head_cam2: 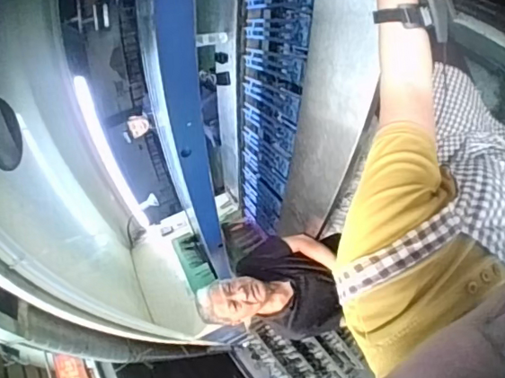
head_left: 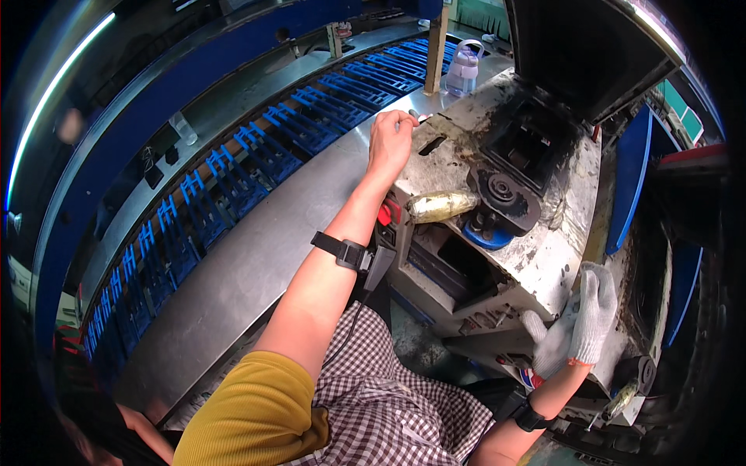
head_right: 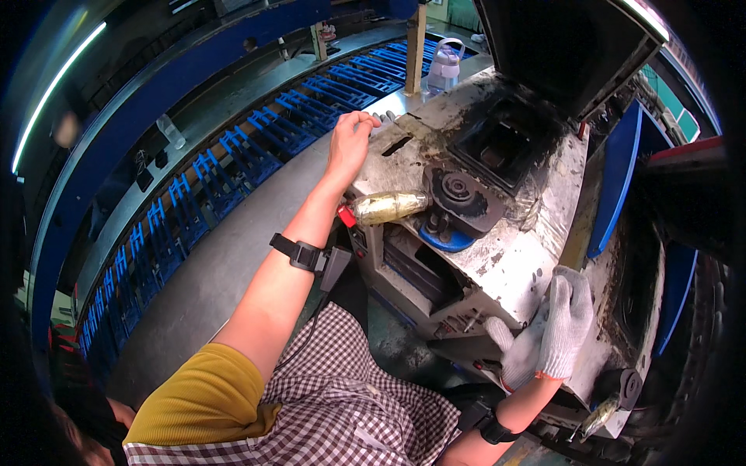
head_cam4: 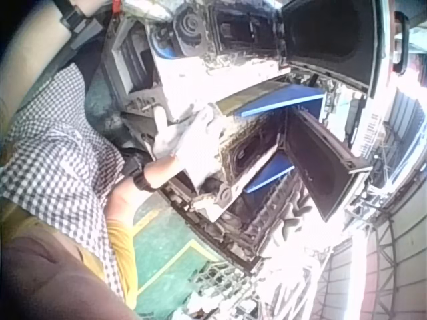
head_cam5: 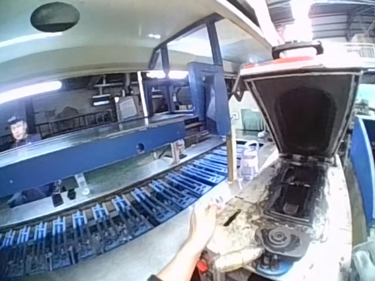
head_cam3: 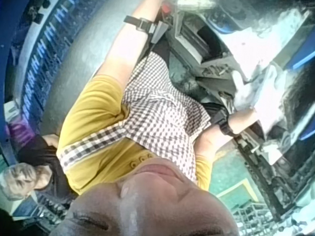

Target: Operating a shoe-lasting or molding machine to shape the footwear.

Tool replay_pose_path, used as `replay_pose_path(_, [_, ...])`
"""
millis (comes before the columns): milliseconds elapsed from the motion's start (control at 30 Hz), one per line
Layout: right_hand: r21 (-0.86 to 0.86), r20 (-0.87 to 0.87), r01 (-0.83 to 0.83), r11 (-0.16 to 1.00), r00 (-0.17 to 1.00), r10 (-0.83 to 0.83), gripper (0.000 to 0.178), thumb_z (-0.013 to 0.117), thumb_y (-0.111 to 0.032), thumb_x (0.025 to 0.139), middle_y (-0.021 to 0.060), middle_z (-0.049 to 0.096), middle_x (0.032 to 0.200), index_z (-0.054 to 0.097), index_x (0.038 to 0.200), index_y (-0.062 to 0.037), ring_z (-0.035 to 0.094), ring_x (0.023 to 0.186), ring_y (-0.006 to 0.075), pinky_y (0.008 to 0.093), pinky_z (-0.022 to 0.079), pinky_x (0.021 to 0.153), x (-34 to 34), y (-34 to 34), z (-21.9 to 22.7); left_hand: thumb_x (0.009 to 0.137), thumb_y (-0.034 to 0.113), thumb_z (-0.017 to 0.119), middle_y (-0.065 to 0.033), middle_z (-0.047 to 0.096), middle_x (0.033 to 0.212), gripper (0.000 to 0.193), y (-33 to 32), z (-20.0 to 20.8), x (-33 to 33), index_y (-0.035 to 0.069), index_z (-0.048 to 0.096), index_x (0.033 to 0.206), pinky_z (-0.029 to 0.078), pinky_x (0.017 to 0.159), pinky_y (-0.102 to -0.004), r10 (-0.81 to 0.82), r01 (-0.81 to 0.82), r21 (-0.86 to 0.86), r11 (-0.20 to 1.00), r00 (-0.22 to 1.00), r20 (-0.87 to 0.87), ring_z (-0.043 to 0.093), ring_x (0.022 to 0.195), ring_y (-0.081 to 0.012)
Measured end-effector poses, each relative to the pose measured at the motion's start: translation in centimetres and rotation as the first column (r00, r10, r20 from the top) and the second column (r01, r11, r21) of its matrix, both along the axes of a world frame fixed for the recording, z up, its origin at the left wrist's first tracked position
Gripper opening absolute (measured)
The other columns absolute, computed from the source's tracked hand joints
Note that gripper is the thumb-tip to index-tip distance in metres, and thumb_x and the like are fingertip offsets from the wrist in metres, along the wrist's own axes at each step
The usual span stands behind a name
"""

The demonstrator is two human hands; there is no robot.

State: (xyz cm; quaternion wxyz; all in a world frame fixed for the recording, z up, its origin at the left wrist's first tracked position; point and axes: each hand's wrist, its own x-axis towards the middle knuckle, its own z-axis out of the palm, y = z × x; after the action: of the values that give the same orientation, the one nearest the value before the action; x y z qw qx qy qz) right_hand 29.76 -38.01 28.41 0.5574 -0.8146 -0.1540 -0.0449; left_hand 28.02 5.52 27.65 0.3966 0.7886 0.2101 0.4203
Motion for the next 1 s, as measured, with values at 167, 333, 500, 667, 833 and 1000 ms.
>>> replay_pose_path(167, [-0.042, 0.013, 0.034, 0.999, 0.999, -0.033, 0.02, 0.055, -0.017, 0.1, -0.0011, 0.06, 0.093, 0.065, 0.109, -0.0019, 0.052, 0.076, 0.0044, 0.0204, 0.043, 0.067, 0.0, 0.7, 0.1, 0.09, 0.02, 0.055, -0.0154, 0.064, 0.106, 0.021, 0.5, -0.1, -0.5, 0.005, 0.07, 0.091, 0.043, 0.094, -0.0367, 0.036, -0.034, 0.051, 0.998, 0.999, -0.035, 0.058, 0.106, -0.0286])
replay_pose_path(333, [0.001, -0.01, 0.025, 1.0, 1.0, -0.025, 0.02, 0.055, -0.017, 0.1, -0.0011, 0.06, 0.093, 0.065, 0.109, -0.0018, 0.052, 0.076, 0.005, 0.021, 0.044, 0.068, -0.3, 0.4, 0.3, 0.091, 0.022, 0.056, -0.0152, 0.064, 0.106, 0.023, -0.2, 0.4, -0.6, 0.004, 0.07, 0.087, 0.043, 0.093, -0.0367, 0.013, -0.012, 0.004, 1.0, 0.998, -0.062, 0.058, 0.104, -0.0284])
replay_pose_path(500, [0.019, -0.03, -0.001, 1.0, 1.0, 0.002, 0.019, 0.055, -0.016, 0.1, -0.0007, 0.061, 0.095, 0.064, 0.108, -0.0012, 0.052, 0.079, 0.0051, 0.0207, 0.044, 0.07, -0.6, 1.0, 0.9, 0.089, 0.022, 0.06, -0.0188, 0.065, 0.101, 0.023, 0.3, -0.1, -0.6, 0.004, 0.071, 0.08, 0.043, 0.095, -0.0413, -0.006, 0.007, 0.071, 0.997, 1.0, -0.009, 0.058, 0.103, -0.0345])
replay_pose_path(667, [0.014, 0.039, -0.006, 1.0, 0.999, 0.006, 0.018, 0.056, -0.012, 0.098, 0.0011, 0.06, 0.093, 0.064, 0.107, 0.0013, 0.051, 0.08, 0.0072, 0.022, 0.043, 0.074, -0.2, 0.8, 0.6, 0.087, 0.02, 0.06, -0.0184, 0.065, 0.104, 0.018, 0.1, 0.0, -0.5, 0.006, 0.072, 0.085, 0.041, 0.098, -0.0411, 0.005, -0.004, 0.054, 0.999, 1.0, -0.012, 0.056, 0.108, -0.0344])
replay_pose_path(833, [-0.02, 0.028, -0.024, 1.0, 0.999, 0.025, 0.018, 0.053, -0.014, 0.1, 0.0004, 0.061, 0.096, 0.064, 0.107, -0.0001, 0.052, 0.083, 0.0068, 0.0218, 0.043, 0.076, -0.2, 0.5, 0.6, 0.086, 0.022, 0.06, -0.0177, 0.065, 0.105, 0.019, 0.0, 0.1, -0.6, 0.006, 0.072, 0.084, 0.04, 0.099, -0.041, -0.011, 0.013, 0.037, 0.999, 0.999, -0.043, 0.055, 0.11, -0.034])
replay_pose_path(1000, [0.038, -0.009, 0.002, 0.999, 1.0, -0.001, 0.018, 0.057, -0.011, 0.097, 0.003, 0.061, 0.093, 0.064, 0.107, 0.0028, 0.052, 0.081, 0.0091, 0.0233, 0.044, 0.076, -0.2, 0.9, 0.6, 0.085, 0.022, 0.06, -0.0175, 0.065, 0.104, 0.021, 0.3, 0.0, -0.8, 0.005, 0.071, 0.081, 0.04, 0.098, -0.0406, -0.007, 0.01, 0.062, 0.998, 0.999, -0.047, 0.055, 0.109, -0.0341])
